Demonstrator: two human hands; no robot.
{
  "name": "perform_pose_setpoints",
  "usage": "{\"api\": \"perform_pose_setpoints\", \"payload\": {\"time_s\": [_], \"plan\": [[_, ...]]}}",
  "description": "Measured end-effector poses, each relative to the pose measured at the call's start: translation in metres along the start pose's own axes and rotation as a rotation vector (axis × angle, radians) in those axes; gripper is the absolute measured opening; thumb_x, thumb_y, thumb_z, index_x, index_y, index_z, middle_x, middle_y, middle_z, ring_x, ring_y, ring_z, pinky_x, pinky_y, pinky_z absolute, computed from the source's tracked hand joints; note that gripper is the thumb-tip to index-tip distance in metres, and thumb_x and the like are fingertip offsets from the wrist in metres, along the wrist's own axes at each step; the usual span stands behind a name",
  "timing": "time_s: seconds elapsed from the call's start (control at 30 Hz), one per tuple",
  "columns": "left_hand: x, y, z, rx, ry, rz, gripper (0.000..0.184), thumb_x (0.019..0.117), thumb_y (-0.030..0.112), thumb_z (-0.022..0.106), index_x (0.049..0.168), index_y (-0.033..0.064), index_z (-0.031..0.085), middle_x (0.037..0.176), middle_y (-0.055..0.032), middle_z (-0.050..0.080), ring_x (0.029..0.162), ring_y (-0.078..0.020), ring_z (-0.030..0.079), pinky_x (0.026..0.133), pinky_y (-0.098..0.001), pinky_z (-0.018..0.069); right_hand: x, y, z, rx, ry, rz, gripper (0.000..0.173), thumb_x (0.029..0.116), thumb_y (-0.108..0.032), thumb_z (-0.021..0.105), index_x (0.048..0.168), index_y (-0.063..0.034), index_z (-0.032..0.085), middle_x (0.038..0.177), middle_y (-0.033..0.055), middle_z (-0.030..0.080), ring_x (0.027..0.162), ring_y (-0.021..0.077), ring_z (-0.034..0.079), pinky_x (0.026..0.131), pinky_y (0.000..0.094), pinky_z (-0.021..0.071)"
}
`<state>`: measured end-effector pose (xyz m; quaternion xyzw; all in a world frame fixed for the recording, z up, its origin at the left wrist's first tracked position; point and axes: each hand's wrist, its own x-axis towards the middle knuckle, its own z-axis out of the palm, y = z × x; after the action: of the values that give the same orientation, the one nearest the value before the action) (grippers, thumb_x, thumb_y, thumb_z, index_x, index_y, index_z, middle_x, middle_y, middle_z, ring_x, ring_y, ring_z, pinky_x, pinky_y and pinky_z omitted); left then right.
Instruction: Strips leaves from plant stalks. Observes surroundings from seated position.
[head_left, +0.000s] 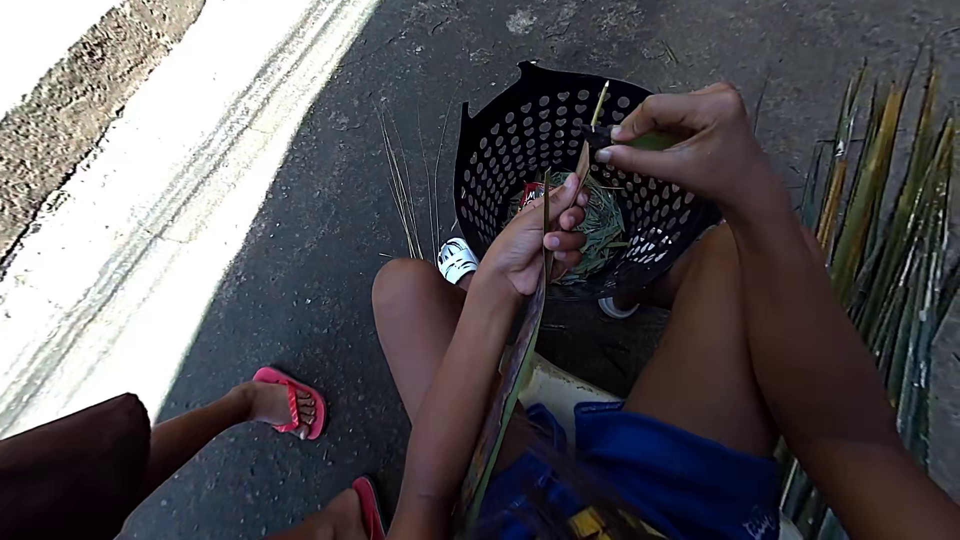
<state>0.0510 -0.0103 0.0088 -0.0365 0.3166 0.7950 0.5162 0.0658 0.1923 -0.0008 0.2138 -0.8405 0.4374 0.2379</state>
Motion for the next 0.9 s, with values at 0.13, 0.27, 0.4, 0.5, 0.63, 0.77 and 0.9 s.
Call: {"api": "perform_pose_setpoints", "payload": {"time_s": [0.13, 0.27, 0.4, 0.5, 0.63, 0.77, 0.9], "plan": [[0.0, 0.001, -0.002, -0.028, 0.001, -0.012, 0.039, 0.1139, 0.023, 0.021, 0.085, 0.0175, 0.046, 0.054, 0.014, 0.044, 0.038, 0.009, 0.042, 0.04, -0.0051, 0.0383, 0.005, 0.012, -0.002, -0.029, 0.032, 0.072, 0.019, 0.0908, -0.01, 0.067, 0.082, 0.006, 0.065, 0.073, -0.0001, 0.062, 0.066, -0.012, 0.049, 0.064, 0.0051, 0.04], [-0.018, 0.003, 0.026, -0.009, 0.326, -0.072, 0.037, 0.1134, 0.022, 0.026, 0.084, 0.0143, 0.047, 0.054, 0.0105, 0.038, 0.039, 0.0081, 0.035, 0.042, -0.0018, 0.0318, 0.011, 0.03, -0.03, 0.027, 0.287, 0.267, 0.012, 0.0914, -0.011, 0.068, 0.086, -0.0092, 0.058, 0.08, -0.0165, 0.061, 0.069, -0.0135, 0.057, 0.066, 0.0077, 0.0492], [-0.009, -0.001, -0.006, -0.007, 0.056, -0.02, 0.039, 0.1137, 0.025, 0.023, 0.084, 0.0168, 0.048, 0.054, 0.0131, 0.044, 0.038, 0.0083, 0.042, 0.039, -0.0056, 0.0388, 0.002, 0.006, -0.008, 0.19, 0.11, 0.228, 0.011, 0.0868, -0.004, 0.07, 0.083, -0.0089, 0.061, 0.078, -0.0163, 0.064, 0.068, -0.0127, 0.06, 0.066, 0.0076, 0.0512], [-0.009, -0.003, -0.009, -0.047, 0.05, -0.03, 0.042, 0.1136, 0.025, 0.022, 0.081, 0.0177, 0.048, 0.052, 0.0134, 0.043, 0.036, 0.008, 0.041, 0.037, -0.006, 0.0372, 0.002, -0.005, 0.01, 0.257, -0.061, 0.16, 0.008, 0.0857, -0.003, 0.071, 0.081, -0.005, 0.064, 0.078, -0.0125, 0.066, 0.07, -0.014, 0.059, 0.068, 0.0057, 0.0499], [-0.008, 0.0, -0.011, -0.035, 0.042, -0.027, 0.041, 0.1136, 0.025, 0.022, 0.083, 0.0172, 0.049, 0.053, 0.013, 0.044, 0.037, 0.0079, 0.042, 0.038, -0.0059, 0.0385, 0.006, 0.0, 0.014, 0.192, -0.056, 0.111, 0.01, 0.0866, -0.005, 0.07, 0.078, -0.0028, 0.064, 0.071, -0.0113, 0.061, 0.064, -0.0148, 0.052, 0.062, 0.0039, 0.0442], [-0.01, -0.001, -0.008, 0.048, 0.092, -0.04, 0.039, 0.1134, 0.022, 0.022, 0.085, 0.0162, 0.048, 0.055, 0.0124, 0.043, 0.036, 0.0075, 0.039, 0.037, -0.0064, 0.037, 0.012, 0.018, -0.002, 0.028, 0.097, 0.197, 0.017, 0.0933, -0.011, 0.067, 0.082, 0.0001, 0.062, 0.074, -0.0087, 0.059, 0.064, -0.0142, 0.051, 0.063, 0.005, 0.043], [-0.01, -0.002, -0.001, 0.192, 0.19, 0.007, 0.035, 0.1132, 0.019, 0.026, 0.088, 0.0146, 0.05, 0.056, 0.012, 0.044, 0.039, 0.0076, 0.04, 0.038, -0.007, 0.0364, 0.011, 0.013, -0.011, 0.117, 0.177, 0.253, 0.015, 0.0892, -0.007, 0.068, 0.08, -0.0121, 0.057, 0.075, -0.0179, 0.062, 0.064, -0.0148, 0.057, 0.063, 0.0061, 0.0487]]}}
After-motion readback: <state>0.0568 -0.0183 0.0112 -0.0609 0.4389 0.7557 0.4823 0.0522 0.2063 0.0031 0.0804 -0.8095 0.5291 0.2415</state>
